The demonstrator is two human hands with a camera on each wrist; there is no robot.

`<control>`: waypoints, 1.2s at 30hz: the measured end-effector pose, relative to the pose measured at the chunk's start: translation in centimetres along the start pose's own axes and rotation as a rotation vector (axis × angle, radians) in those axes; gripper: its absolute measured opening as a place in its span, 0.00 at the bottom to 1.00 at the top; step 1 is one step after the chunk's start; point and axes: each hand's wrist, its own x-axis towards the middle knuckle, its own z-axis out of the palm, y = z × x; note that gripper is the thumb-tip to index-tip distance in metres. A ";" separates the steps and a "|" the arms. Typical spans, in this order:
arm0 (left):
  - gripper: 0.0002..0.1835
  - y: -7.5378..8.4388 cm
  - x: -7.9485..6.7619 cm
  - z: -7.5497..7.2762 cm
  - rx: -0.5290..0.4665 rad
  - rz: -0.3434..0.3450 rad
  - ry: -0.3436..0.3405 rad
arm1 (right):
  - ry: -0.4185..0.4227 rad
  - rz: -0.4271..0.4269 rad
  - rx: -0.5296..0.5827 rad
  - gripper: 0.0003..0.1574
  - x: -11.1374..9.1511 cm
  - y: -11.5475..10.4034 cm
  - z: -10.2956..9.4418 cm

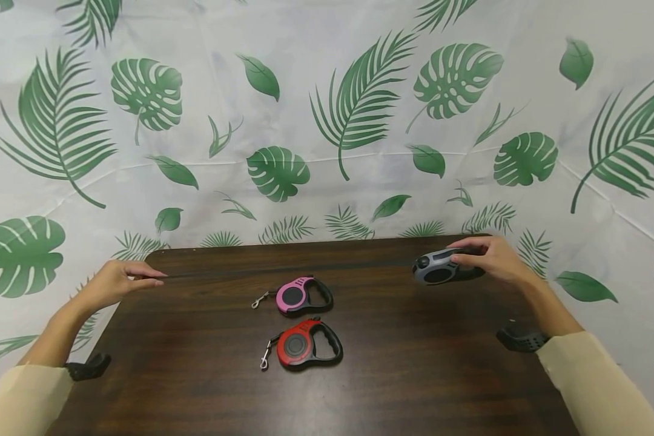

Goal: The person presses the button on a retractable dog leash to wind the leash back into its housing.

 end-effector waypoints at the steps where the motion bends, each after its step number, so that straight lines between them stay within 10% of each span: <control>1: 0.08 0.0 0.0 0.1 0.001 0.008 0.004 | -0.001 0.001 0.001 0.16 0.0 -0.1 0.1; 36: 0.08 2.1 1.3 1.6 -0.008 0.052 -0.001 | -0.034 -0.112 0.008 0.16 0.2 -3.1 2.8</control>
